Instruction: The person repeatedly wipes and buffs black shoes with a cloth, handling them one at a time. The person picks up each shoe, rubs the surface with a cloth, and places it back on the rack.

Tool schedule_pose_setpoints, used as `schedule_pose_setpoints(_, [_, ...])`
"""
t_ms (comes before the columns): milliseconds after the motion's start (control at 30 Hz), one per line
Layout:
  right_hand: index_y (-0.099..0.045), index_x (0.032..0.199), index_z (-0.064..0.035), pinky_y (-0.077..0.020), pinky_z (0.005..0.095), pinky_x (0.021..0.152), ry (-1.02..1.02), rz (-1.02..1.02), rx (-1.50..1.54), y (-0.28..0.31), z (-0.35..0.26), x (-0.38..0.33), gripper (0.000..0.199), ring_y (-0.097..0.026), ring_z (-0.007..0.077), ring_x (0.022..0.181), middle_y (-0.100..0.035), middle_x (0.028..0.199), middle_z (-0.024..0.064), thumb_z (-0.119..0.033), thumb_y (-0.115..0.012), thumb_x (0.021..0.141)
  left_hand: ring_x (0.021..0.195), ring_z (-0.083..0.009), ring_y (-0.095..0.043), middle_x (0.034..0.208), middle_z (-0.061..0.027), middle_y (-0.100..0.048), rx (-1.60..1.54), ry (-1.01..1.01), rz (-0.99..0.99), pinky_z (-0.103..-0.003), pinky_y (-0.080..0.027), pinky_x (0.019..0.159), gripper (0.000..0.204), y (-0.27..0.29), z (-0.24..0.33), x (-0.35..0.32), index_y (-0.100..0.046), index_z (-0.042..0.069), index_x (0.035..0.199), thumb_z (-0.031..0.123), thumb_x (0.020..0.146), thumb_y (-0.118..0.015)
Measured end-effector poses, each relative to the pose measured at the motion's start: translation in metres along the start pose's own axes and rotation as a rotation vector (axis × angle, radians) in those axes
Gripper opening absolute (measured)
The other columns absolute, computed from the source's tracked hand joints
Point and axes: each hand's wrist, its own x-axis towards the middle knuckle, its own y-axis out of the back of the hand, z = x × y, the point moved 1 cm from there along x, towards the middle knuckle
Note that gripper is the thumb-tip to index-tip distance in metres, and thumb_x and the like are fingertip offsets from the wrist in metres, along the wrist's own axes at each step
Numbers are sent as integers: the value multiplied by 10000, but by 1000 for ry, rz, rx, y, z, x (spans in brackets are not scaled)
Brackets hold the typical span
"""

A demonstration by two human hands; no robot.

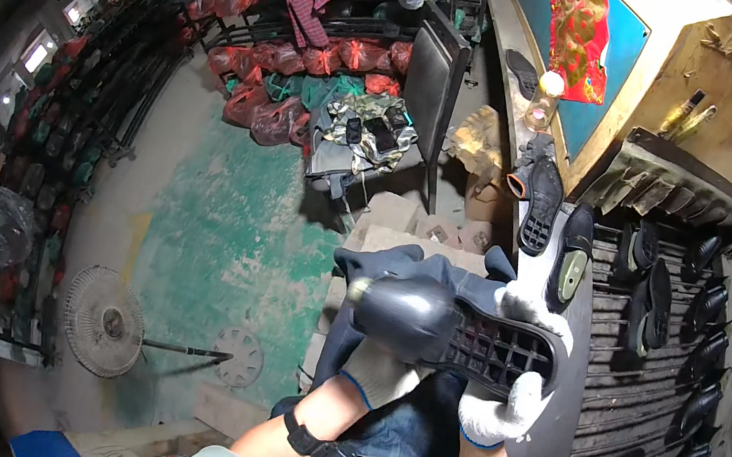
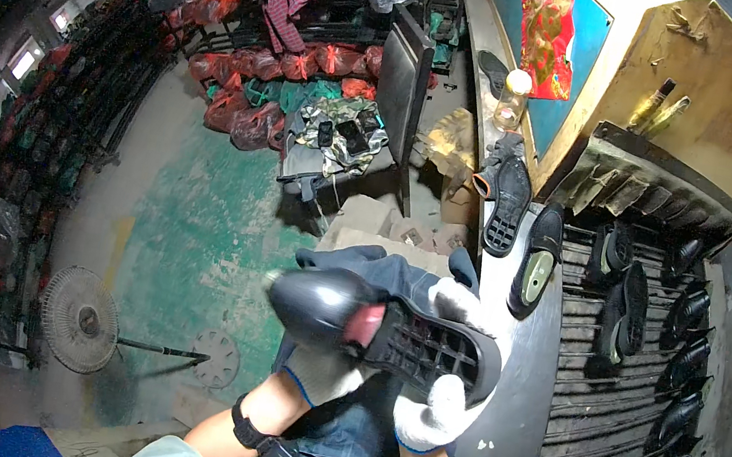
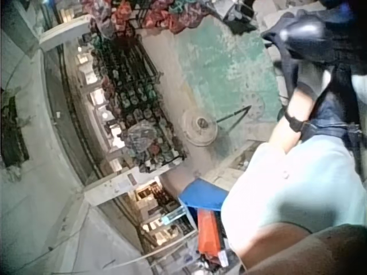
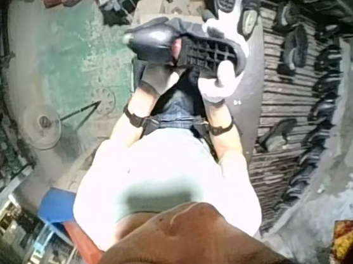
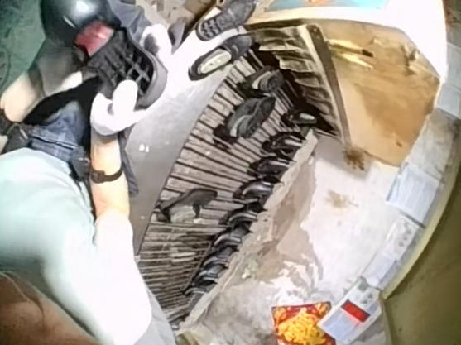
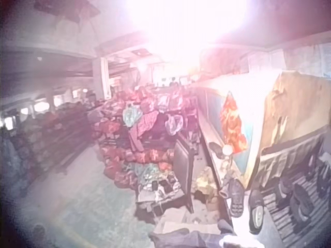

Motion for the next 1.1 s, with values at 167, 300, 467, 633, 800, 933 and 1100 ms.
schedule_pose_setpoints(167, [-531,1477,60,-550,472,1125,59,-6,-218,6,33,-12,921,-702,302,1205,-663,1324,195,-718,-694,1011,1488,-326,-578,1592,-178,-624,-1193,458,325,-475,-406,1293,884,10,19,8,-549,16,1592,683,1170,-151])
schedule_pose_setpoints(300, [-591,1421,55,-532,451,1121,-95,7,-219,18,44,-19,827,-689,302,1228,-679,1322,192,-698,-562,1080,1256,-310,-733,1322,-192,-784,-878,157,533,-445,-484,1209,570,28,39,24,-702,-48,1389,347,1217,-328])
schedule_pose_setpoints(467, [-649,1324,56,-521,443,1118,-16,-104,-394,17,40,-10,738,-692,305,1209,-706,1324,200,-635,-510,1107,1047,-307,-800,1156,-188,-825,-575,80,539,-404,-609,985,427,30,36,34,-765,-50,1194,272,1143,-489])
schedule_pose_setpoints(633, [-660,1276,49,-530,428,1096,-1,-86,-454,6,29,-7,656,-704,283,1179,-735,1244,184,-568,-496,1123,1021,-294,-807,1131,-174,-825,-593,37,516,-390,-626,929,382,17,37,39,-780,-18,1194,279,1093,-562])
schedule_pose_setpoints(800, [-669,1266,46,-529,433,1088,0,-67,-472,7,28,-8,617,-706,283,1167,-740,1232,183,-528,-484,1136,1006,-301,-808,1108,-169,-821,-549,-6,514,-394,-633,915,309,11,41,41,-785,-6,1182,205,1058,-597])
schedule_pose_setpoints(933, [-673,1265,49,-529,441,1090,-24,-75,-470,15,31,-8,608,-710,289,1160,-741,1232,191,-512,-476,1137,931,-358,-803,1040,-197,-817,-538,-25,556,-433,-632,862,341,9,45,42,-786,-36,1096,169,1112,-513])
schedule_pose_setpoints(1100, [-673,1272,61,-528,450,1097,-65,-88,-450,16,27,-9,615,-716,306,1180,-743,1237,211,-497,-452,1138,956,-323,-806,1068,-174,-819,-513,-49,531,-408,-636,872,293,6,44,36,-796,-14,1140,194,1016,-632])
